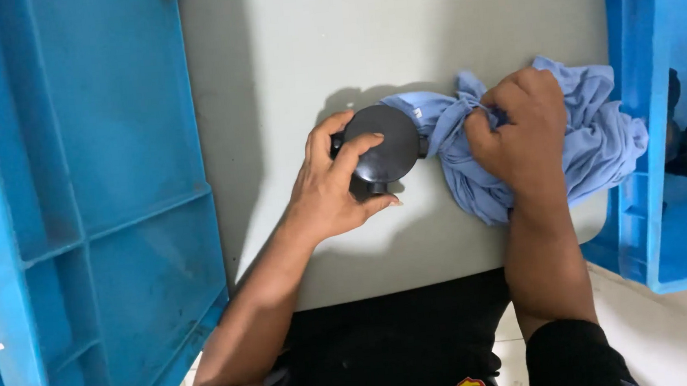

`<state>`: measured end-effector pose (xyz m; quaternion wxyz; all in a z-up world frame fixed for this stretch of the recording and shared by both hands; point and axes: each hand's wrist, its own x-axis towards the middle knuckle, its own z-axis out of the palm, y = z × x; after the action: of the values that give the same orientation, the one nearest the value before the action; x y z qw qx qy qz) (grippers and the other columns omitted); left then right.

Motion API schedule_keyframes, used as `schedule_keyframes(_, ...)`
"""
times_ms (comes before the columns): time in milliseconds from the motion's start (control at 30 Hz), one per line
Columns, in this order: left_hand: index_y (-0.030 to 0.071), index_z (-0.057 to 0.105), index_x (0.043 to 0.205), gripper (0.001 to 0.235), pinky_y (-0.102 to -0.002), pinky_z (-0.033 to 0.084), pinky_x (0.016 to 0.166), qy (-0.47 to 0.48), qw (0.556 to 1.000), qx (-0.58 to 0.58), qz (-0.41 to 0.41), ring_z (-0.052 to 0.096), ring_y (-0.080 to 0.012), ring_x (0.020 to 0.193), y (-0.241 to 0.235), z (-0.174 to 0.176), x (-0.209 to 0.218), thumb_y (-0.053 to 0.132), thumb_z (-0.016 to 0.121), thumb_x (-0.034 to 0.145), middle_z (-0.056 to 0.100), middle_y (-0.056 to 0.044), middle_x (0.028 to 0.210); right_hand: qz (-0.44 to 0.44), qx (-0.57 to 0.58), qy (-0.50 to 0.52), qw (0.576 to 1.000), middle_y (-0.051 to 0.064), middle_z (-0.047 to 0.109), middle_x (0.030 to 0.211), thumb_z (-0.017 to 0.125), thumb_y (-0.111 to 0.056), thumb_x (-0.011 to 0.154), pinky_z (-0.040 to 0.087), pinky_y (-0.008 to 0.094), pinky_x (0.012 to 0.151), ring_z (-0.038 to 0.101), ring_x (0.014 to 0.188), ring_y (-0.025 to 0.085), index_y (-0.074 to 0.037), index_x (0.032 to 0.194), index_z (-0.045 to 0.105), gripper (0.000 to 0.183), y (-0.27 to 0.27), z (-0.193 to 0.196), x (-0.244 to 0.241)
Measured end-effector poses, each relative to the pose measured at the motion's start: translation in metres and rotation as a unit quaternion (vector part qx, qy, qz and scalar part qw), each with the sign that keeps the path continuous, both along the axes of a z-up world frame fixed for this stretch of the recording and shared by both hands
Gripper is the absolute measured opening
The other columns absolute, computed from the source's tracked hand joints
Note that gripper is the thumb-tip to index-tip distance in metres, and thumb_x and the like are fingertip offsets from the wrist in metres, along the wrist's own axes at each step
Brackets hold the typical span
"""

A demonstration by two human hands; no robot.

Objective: Cleaning black plastic electrical junction box covers using a blue cloth by wiping them individually.

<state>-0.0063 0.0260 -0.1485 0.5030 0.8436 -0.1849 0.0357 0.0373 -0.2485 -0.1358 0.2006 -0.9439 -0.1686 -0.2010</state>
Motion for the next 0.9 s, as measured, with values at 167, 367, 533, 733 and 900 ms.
schedule_keyframes(167, 0.02, 0.058, 0.124, 0.074, -0.049, 0.042, 0.107, -0.016, 1.0, 0.003, 0.015, 0.047, -0.041, 0.127, 0.002, -0.001, 0.001, 0.027, 0.095, 0.06, 0.038, -0.015, 0.136, 0.023, 0.111, -0.047, 0.992, 0.005, 0.054, 0.081, 0.07, -0.007, 0.078, 0.042, 0.038, 0.068, 0.053, 0.074, 0.028, -0.012, 0.078, 0.063, 0.009, 0.01, 0.009, -0.004)
schedule_keyframes(367, 0.019, 0.056, 0.123, 0.08, -0.051, 0.048, 0.096, -0.022, 0.997, 0.063, 0.037, 0.048, -0.0424, 0.123, -0.001, -0.007, 0.001, 0.033, 0.098, 0.057, 0.039, -0.018, 0.134, -0.091, 0.558, 0.084, 0.82, 0.001, 0.043, 0.068, 0.059, -0.007, 0.088, 0.032, 0.028, 0.057, 0.039, 0.061, 0.014, -0.008, 0.073, 0.05, 0.018, 0.012, 0.013, -0.016)
schedule_keyframes(533, 0.017, 0.052, 0.127, 0.09, -0.052, 0.051, 0.093, -0.024, 0.993, 0.108, 0.045, 0.047, -0.0432, 0.123, -0.001, -0.005, 0.002, 0.048, 0.098, 0.057, 0.038, -0.022, 0.134, 0.053, 0.594, 0.134, 0.792, 0.015, 0.059, 0.105, 0.057, -0.029, 0.097, 0.047, 0.031, 0.09, 0.057, 0.097, 0.022, -0.014, 0.089, 0.052, 0.017, 0.023, 0.031, -0.017)
schedule_keyframes(733, 0.019, 0.042, 0.143, 0.109, -0.059, 0.028, 0.111, 0.087, 0.99, 0.112, 0.005, 0.034, -0.0444, 0.131, -0.001, 0.024, 0.017, 0.037, 0.097, 0.051, 0.032, -0.019, 0.133, 0.235, 0.427, 0.176, 0.855, 0.032, 0.056, 0.123, 0.053, -0.01, 0.097, 0.041, 0.048, 0.105, 0.054, 0.124, 0.042, 0.009, 0.108, 0.06, 0.023, 0.052, 0.067, 0.005)
schedule_keyframes(900, 0.023, 0.045, 0.143, 0.102, -0.05, 0.03, 0.11, 0.086, 0.984, 0.157, -0.019, 0.039, -0.0336, 0.127, -0.005, 0.026, 0.045, 0.044, 0.09, 0.054, 0.041, -0.012, 0.138, 0.28, 0.2, 0.225, 0.912, 0.027, 0.059, 0.118, 0.082, -0.018, 0.07, 0.039, 0.056, 0.099, 0.054, 0.114, 0.05, 0.0, 0.128, 0.058, 0.066, 0.058, 0.064, 0.028)
